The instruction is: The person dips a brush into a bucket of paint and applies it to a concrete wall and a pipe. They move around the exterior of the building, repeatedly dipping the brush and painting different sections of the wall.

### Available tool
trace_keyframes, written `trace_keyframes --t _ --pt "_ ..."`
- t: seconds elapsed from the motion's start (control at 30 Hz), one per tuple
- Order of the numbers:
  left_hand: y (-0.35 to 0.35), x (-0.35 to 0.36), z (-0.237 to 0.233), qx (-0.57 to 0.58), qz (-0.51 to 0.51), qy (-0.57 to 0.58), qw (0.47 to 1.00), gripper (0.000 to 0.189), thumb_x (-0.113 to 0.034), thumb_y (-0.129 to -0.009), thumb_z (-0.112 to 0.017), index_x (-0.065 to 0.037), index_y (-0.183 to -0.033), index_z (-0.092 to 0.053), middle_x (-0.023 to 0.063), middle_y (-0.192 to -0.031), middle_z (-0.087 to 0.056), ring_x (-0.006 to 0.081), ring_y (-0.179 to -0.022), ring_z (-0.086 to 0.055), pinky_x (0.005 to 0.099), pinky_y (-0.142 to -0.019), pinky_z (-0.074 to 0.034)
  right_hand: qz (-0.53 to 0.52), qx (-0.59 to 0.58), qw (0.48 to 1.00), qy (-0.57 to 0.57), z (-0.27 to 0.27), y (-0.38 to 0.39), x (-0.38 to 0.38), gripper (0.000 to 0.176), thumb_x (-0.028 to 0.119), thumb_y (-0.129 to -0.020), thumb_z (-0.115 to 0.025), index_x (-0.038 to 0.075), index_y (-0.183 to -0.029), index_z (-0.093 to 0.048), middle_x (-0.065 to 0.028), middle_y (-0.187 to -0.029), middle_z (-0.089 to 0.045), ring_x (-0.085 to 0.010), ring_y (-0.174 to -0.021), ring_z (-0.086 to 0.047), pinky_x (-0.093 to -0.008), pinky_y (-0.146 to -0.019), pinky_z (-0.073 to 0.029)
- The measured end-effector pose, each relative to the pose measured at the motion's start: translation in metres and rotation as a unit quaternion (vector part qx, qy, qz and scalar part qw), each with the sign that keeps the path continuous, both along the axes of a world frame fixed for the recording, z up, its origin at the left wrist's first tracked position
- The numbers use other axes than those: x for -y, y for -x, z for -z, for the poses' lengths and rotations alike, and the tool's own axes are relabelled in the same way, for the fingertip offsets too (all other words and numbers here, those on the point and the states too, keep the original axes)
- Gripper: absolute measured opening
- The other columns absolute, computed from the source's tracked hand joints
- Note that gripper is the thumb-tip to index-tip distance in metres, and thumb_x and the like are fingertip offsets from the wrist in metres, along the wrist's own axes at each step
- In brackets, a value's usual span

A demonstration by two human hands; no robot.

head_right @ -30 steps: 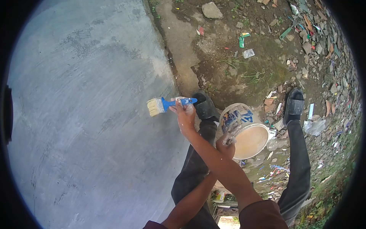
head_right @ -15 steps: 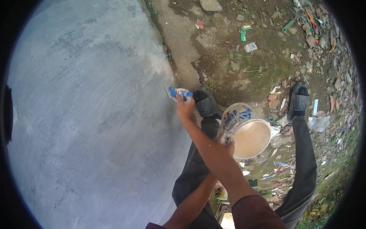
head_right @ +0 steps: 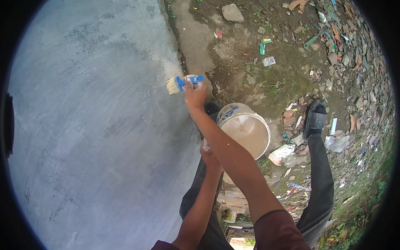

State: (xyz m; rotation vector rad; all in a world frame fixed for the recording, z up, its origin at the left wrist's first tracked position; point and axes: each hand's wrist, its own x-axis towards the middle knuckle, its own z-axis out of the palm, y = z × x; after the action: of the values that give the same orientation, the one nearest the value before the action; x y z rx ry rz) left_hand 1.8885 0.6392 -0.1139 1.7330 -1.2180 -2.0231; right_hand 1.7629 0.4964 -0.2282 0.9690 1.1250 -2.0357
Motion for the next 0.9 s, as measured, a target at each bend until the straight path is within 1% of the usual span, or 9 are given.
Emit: trace_keyframes --t 0.07,0.17,0.27,0.47,0.5,0.53,0.57,0.63,0.9 --pt "0.001 -0.001 0.000 0.010 0.015 0.018 1.000 0.030 0.003 -0.081 -0.061 -0.001 -0.109 -0.054 0.0057 -0.096 -0.063 0.0138 -0.080 -0.063 0.0259 -0.067 -0.052 -0.121 -0.063 0.953 -0.270 0.062 -0.023 0.019 0.013 0.003 -0.089 -0.058 -0.004 -0.100 -0.059 -0.0134 -0.097 -0.065 -0.0195 -0.077 -0.066 -0.0307 -0.069 -0.059" --pt "-0.002 0.000 0.002 -0.014 -0.019 0.020 1.000 0.021 0.005 -0.081 -0.062 -0.001 -0.100 -0.057 0.0052 -0.091 -0.064 0.0112 -0.076 -0.062 0.0251 -0.064 -0.051 -0.141 -0.044 0.933 -0.327 0.059 -0.013 0.011 0.010 0.002 -0.088 -0.059 -0.004 -0.095 -0.062 -0.0129 -0.093 -0.066 -0.0181 -0.073 -0.065 -0.0288 -0.066 -0.059" --pt "-0.015 0.000 0.006 0.003 0.026 0.024 0.999 0.018 0.002 -0.081 -0.064 -0.002 -0.099 -0.058 0.0037 -0.087 -0.063 0.0105 -0.074 -0.061 0.0241 -0.064 -0.050 -0.159 -0.030 0.958 -0.239 0.032 -0.024 0.012 0.011 0.001 -0.088 -0.059 -0.008 -0.094 -0.061 -0.0131 -0.089 -0.065 -0.0176 -0.072 -0.065 -0.0285 -0.068 -0.059" --pt "-0.067 -0.013 0.039 0.031 -0.189 -0.052 0.980 0.018 -0.006 -0.088 -0.057 -0.003 -0.105 -0.054 0.0047 -0.094 -0.061 0.0103 -0.079 -0.060 0.0247 -0.065 -0.050 -0.029 -0.023 0.999 -0.004 -0.090 -0.023 -0.021 0.017 0.003 -0.091 -0.057 -0.009 -0.102 -0.056 -0.0144 -0.098 -0.064 -0.0193 -0.082 -0.065 -0.0322 -0.070 -0.060" --pt "-0.092 -0.013 0.055 0.167 0.082 0.146 0.972 0.020 -0.007 -0.088 -0.058 -0.003 -0.107 -0.052 0.0049 -0.097 -0.060 0.0106 -0.080 -0.060 0.0251 -0.066 -0.050 -0.019 -0.011 0.998 0.051 -0.097 -0.020 -0.027 0.018 0.004 -0.091 -0.056 -0.008 -0.104 -0.055 -0.0146 -0.100 -0.064 -0.0195 -0.082 -0.065 -0.0324 -0.069 -0.060" --pt "-0.087 -0.009 0.054 0.281 0.344 0.324 0.836 0.022 -0.008 -0.089 -0.058 -0.003 -0.109 -0.051 0.0052 -0.100 -0.060 0.0109 -0.082 -0.060 0.0255 -0.066 -0.050 -0.020 -0.013 0.998 0.050 -0.094 -0.017 -0.031 0.018 0.004 -0.091 -0.056 -0.008 -0.104 -0.055 -0.0146 -0.100 -0.064 -0.0195 -0.082 -0.065 -0.0324 -0.069 -0.060" --pt "-0.083 -0.009 0.051 0.280 0.344 0.322 0.836 0.022 -0.008 -0.089 -0.058 -0.003 -0.109 -0.051 0.0052 -0.100 -0.060 0.0109 -0.082 -0.060 0.0255 -0.066 -0.050 -0.017 -0.021 0.999 0.040 -0.089 -0.013 -0.034 0.017 0.004 -0.091 -0.056 -0.007 -0.105 -0.054 -0.0148 -0.100 -0.064 -0.0198 -0.082 -0.065 -0.0324 -0.069 -0.060" --pt "-0.017 0.005 0.011 0.089 0.034 0.003 0.995 0.018 -0.006 -0.083 -0.063 -0.002 -0.098 -0.054 0.0014 -0.083 -0.058 0.0106 -0.074 -0.059 0.0259 -0.067 -0.050 -0.012 -0.031 0.999 0.031 -0.070 -0.007 -0.029 0.017 0.004 -0.091 -0.056 -0.007 -0.105 -0.054 -0.0151 -0.101 -0.064 -0.0201 -0.082 -0.065 -0.0323 -0.069 -0.060" --pt "-0.007 0.008 0.014 0.009 0.037 0.009 0.999 0.018 0.003 -0.080 -0.064 -0.002 -0.095 -0.056 0.0030 -0.085 -0.063 0.0100 -0.072 -0.060 0.0243 -0.063 -0.049 -0.097 -0.047 0.938 -0.329 0.108 -0.022 0.030 0.028 0.015 -0.085 -0.066 -0.011 -0.094 -0.058 -0.0228 -0.091 -0.063 -0.0245 -0.078 -0.068 -0.0333 -0.058 -0.054"
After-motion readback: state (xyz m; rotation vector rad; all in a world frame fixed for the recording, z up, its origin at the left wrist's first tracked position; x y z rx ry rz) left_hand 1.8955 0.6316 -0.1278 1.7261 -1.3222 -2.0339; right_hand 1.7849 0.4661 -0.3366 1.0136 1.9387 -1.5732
